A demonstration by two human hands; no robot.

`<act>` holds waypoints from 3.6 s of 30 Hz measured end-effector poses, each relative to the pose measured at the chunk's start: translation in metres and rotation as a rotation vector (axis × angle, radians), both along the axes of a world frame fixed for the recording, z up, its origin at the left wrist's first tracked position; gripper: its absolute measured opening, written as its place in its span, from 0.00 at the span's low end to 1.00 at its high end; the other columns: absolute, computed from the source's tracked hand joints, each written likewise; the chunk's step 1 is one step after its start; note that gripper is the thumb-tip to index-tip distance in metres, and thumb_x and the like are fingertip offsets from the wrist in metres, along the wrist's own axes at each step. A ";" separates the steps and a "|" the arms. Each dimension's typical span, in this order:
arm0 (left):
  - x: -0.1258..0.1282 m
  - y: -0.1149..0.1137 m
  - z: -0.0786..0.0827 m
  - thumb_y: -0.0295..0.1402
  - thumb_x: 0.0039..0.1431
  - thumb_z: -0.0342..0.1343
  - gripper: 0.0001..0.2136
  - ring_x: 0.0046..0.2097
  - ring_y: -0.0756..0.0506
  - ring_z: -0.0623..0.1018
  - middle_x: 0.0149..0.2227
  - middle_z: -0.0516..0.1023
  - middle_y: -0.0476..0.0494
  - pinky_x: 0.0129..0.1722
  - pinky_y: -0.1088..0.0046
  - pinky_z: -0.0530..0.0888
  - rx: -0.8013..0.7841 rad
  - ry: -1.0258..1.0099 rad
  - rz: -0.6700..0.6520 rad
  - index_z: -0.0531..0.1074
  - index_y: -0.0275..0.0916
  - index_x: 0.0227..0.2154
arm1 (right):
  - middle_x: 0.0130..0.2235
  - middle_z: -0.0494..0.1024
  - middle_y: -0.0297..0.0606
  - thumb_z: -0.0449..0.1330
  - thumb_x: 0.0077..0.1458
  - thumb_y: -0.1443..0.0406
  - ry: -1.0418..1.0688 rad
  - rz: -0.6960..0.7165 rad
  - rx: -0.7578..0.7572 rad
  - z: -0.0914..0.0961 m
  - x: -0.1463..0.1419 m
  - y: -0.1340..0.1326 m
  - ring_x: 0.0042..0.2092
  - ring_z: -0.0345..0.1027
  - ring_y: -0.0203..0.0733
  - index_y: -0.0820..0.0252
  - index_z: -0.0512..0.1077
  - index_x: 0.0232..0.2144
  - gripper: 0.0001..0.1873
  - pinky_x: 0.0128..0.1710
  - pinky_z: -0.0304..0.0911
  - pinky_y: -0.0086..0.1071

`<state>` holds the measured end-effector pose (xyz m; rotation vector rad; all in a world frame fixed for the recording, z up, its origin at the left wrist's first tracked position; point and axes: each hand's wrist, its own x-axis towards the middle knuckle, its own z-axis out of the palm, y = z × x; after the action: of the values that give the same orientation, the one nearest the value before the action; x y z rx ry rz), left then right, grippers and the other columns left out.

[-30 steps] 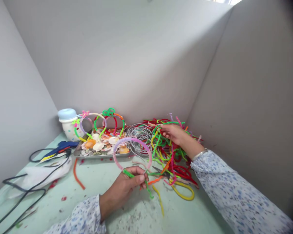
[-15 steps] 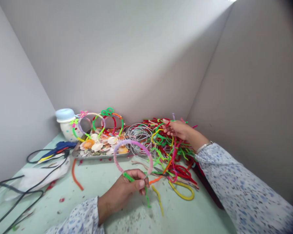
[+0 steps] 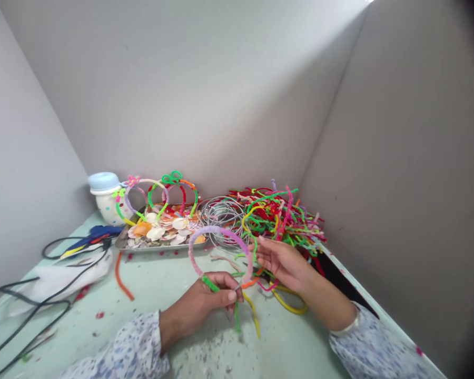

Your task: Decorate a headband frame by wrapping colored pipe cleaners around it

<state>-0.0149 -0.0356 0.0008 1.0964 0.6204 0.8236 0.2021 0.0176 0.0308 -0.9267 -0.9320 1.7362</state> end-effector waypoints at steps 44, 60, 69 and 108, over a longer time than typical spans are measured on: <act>-0.001 0.012 0.001 0.32 0.50 0.65 0.10 0.26 0.52 0.77 0.27 0.78 0.46 0.26 0.79 0.69 -0.099 -0.046 0.237 0.72 0.34 0.32 | 0.33 0.77 0.36 0.60 0.54 0.59 -0.337 0.518 0.219 -0.010 -0.009 -0.020 0.30 0.68 0.34 0.59 0.69 0.46 0.17 0.24 0.56 0.25; 0.001 0.010 0.002 0.33 0.50 0.64 0.10 0.25 0.53 0.73 0.24 0.76 0.49 0.27 0.78 0.67 -0.013 0.094 0.219 0.73 0.33 0.33 | 0.22 0.70 0.30 0.61 0.53 0.53 -0.255 0.308 0.216 -0.033 -0.019 -0.017 0.23 0.62 0.31 0.60 0.68 0.26 0.16 0.26 0.57 0.27; 0.004 0.010 -0.002 0.35 0.51 0.62 0.09 0.23 0.53 0.73 0.22 0.75 0.48 0.25 0.78 0.66 0.013 0.196 0.209 0.73 0.33 0.29 | 0.22 0.69 0.29 0.63 0.50 0.54 -0.210 0.253 0.210 -0.033 -0.022 -0.018 0.23 0.62 0.31 0.61 0.69 0.29 0.16 0.24 0.56 0.26; 0.008 0.006 0.000 0.38 0.51 0.60 0.11 0.20 0.54 0.72 0.24 0.73 0.49 0.18 0.81 0.62 -0.030 0.257 0.156 0.67 0.35 0.27 | 0.34 0.77 0.39 0.62 0.52 0.53 -0.224 -0.152 0.319 -0.034 -0.029 -0.021 0.34 0.70 0.40 0.61 0.71 0.37 0.17 0.33 0.66 0.32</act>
<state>-0.0070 -0.0292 0.0008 1.1457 0.9399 0.8096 0.1733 -0.0036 -0.0030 -0.9641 -1.2109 1.3262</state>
